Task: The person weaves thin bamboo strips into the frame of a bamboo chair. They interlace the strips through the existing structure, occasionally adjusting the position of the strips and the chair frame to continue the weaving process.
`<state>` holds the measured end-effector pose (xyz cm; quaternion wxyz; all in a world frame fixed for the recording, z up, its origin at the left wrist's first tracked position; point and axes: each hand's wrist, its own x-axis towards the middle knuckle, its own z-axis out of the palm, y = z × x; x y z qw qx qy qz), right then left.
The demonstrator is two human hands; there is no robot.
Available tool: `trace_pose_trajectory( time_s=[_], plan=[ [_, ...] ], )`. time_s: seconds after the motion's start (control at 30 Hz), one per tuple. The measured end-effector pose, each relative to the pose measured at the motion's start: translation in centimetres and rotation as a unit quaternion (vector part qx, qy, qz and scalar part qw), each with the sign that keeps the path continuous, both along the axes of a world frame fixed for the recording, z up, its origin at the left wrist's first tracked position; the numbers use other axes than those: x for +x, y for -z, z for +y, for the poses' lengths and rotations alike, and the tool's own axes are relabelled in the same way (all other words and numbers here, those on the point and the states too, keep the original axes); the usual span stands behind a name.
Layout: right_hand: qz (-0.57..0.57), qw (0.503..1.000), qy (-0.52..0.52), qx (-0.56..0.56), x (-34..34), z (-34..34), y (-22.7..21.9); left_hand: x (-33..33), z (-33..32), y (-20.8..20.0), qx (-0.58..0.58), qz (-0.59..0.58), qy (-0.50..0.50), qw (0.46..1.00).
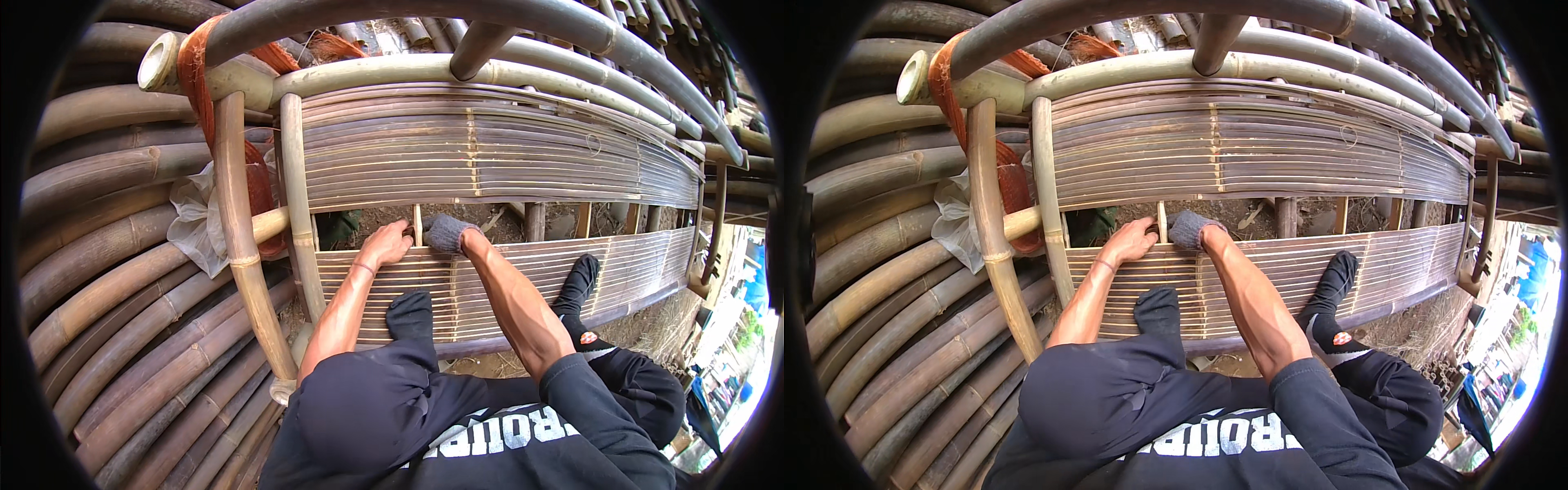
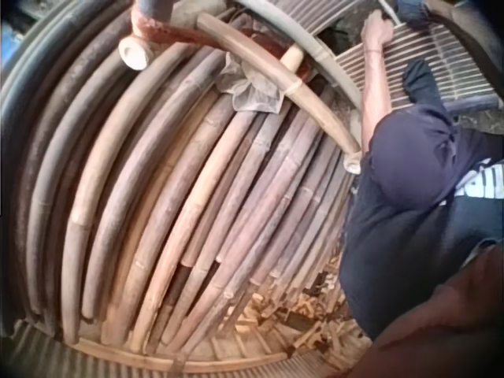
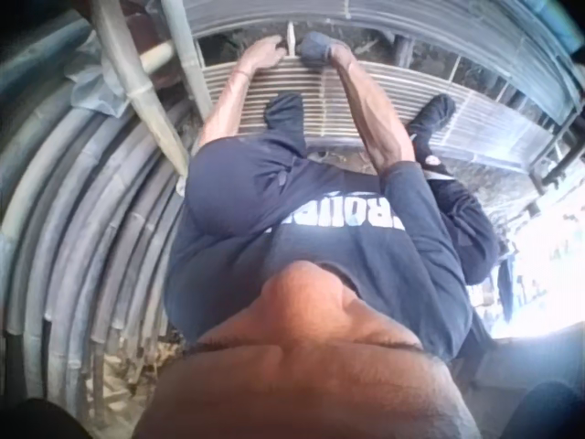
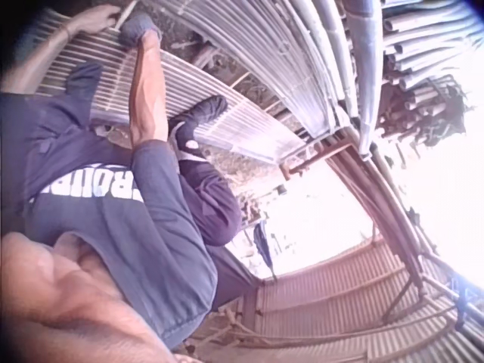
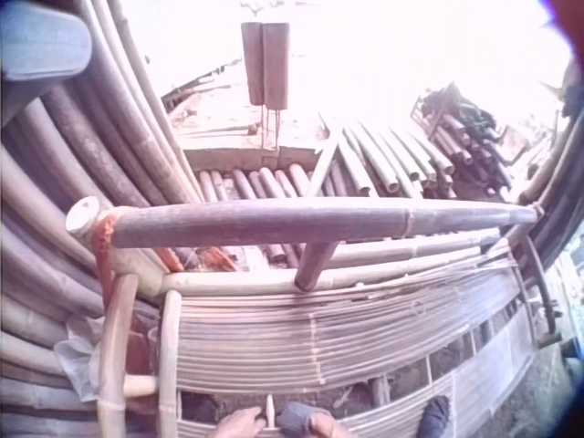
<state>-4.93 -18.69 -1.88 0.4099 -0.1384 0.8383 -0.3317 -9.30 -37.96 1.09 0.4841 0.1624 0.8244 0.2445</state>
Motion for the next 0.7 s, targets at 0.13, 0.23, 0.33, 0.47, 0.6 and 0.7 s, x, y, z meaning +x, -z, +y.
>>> trace_pose_trajectory(
  time_s=[0.13, 0.23, 0.33, 0.47, 0.6, 0.7],
  plan=[
    [-0.040, 0.979, 0.196, 0.032, 0.1, -0.4, -4.3, -1.3, 0.5, -3.3, -0.012, -0.050, -0.125, 0.991],
    [0.130, 0.928, 0.322, 0.135, 1.6, -0.6, -8.4, -0.1, -0.4, -5.4, 0.019, 0.043, -0.122, 0.991],
    [0.265, 0.909, 0.320, -0.006, 3.1, -1.2, -12.2, 0.6, -1.8, -6.0, 0.105, 0.014, -0.164, 0.981],
    [0.313, 0.890, 0.324, -0.063, 5.3, -2.1, -12.8, 0.7, -1.1, -7.8, 0.174, -0.141, -0.173, 0.959],
    [0.202, 0.977, 0.049, -0.055, 10.0, 1.1, -14.7, 1.2, -0.9, -7.5, 0.184, -0.137, -0.110, 0.967],
    [-0.021, 0.980, -0.193, 0.036, 16.2, 8.8, -19.7, 1.8, -1.6, -5.8, 0.144, -0.027, -0.132, 0.980]
  ],
)
